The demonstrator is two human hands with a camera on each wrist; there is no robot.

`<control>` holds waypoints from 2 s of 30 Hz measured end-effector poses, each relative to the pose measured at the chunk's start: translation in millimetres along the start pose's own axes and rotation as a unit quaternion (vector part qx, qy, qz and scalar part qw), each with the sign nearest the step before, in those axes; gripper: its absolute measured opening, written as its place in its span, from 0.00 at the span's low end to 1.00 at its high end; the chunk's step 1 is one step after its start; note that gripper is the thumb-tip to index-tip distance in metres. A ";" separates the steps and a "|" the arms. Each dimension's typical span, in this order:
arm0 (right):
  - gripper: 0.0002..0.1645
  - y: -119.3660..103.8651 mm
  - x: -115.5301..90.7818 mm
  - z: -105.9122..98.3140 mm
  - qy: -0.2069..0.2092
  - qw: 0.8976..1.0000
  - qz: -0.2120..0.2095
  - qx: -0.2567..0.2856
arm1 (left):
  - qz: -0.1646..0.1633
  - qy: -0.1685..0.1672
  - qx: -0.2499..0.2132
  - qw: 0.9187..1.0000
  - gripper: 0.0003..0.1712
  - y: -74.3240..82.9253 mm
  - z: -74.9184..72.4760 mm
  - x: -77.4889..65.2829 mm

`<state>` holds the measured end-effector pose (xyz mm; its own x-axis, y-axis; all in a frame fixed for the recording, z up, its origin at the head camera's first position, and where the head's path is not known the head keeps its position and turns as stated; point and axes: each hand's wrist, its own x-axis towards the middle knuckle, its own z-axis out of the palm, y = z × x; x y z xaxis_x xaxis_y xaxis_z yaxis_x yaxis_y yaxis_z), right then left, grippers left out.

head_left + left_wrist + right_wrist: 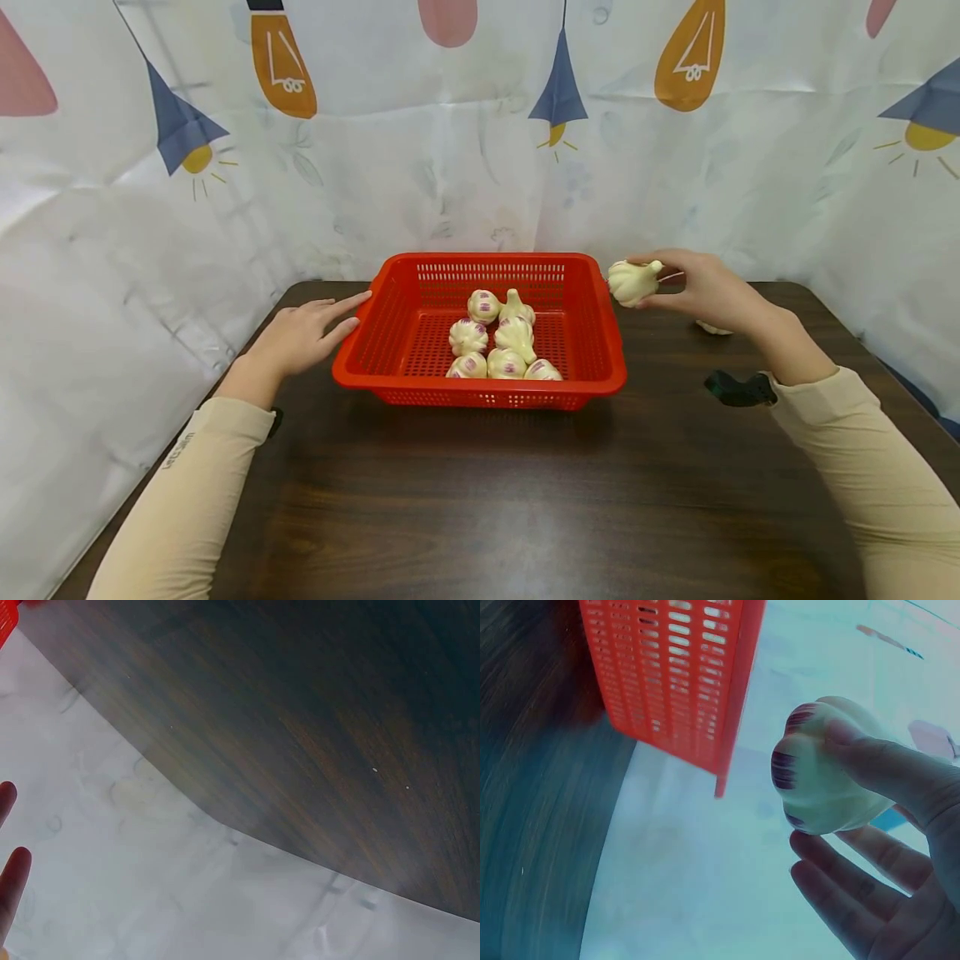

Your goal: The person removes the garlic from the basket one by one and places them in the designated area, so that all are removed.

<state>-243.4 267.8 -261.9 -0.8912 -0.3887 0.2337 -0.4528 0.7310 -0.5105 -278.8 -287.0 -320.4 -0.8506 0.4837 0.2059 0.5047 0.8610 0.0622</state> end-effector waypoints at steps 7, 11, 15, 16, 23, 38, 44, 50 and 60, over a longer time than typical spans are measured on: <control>0.37 5.9 -11.6 -10.0 0.013 0.999 0.030 -0.004 | -0.004 -0.008 -0.004 1.000 0.32 2.2 -2.5 -0.3; 0.38 13.1 -16.5 -14.8 0.020 0.999 0.047 -0.008 | -0.002 -0.006 -0.002 1.000 0.32 1.2 -1.2 -0.3; 0.39 21.9 -22.6 -20.2 0.020 0.998 0.064 0.005 | 0.001 -0.002 0.001 1.000 0.32 0.4 -0.1 -0.4; 0.39 24.1 -24.7 -21.9 0.022 0.997 0.072 0.011 | 0.001 -0.001 0.001 1.000 0.32 0.5 -0.2 -0.4; 0.38 46.2 -42.5 -34.6 0.078 0.992 0.103 0.009 | 0.000 0.006 -0.004 1.000 0.32 0.0 -0.1 -0.5; 0.39 89.4 -58.9 -37.2 0.114 0.985 0.124 -0.038 | 0.001 0.001 -0.006 1.000 0.32 -1.2 0.4 -1.4; 0.40 107.5 -69.0 -35.7 0.144 0.977 0.151 -0.051 | -0.001 0.000 -0.005 1.000 0.32 -0.8 0.5 -0.6; 0.41 121.3 -77.7 -35.0 0.168 0.970 0.169 -0.041 | -0.002 0.003 -0.008 1.000 0.32 0.7 -0.5 -0.9; 0.38 148.5 -85.1 -24.8 0.156 0.968 0.187 -0.062 | -0.001 0.001 -0.011 1.000 0.32 -1.8 1.7 -2.8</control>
<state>-235.4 423.3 -337.1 -0.9494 0.0897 0.3011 -0.0805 0.8570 -0.5091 -277.6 -289.7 -322.7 -0.8517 0.4810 0.2078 0.5055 0.8587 0.0839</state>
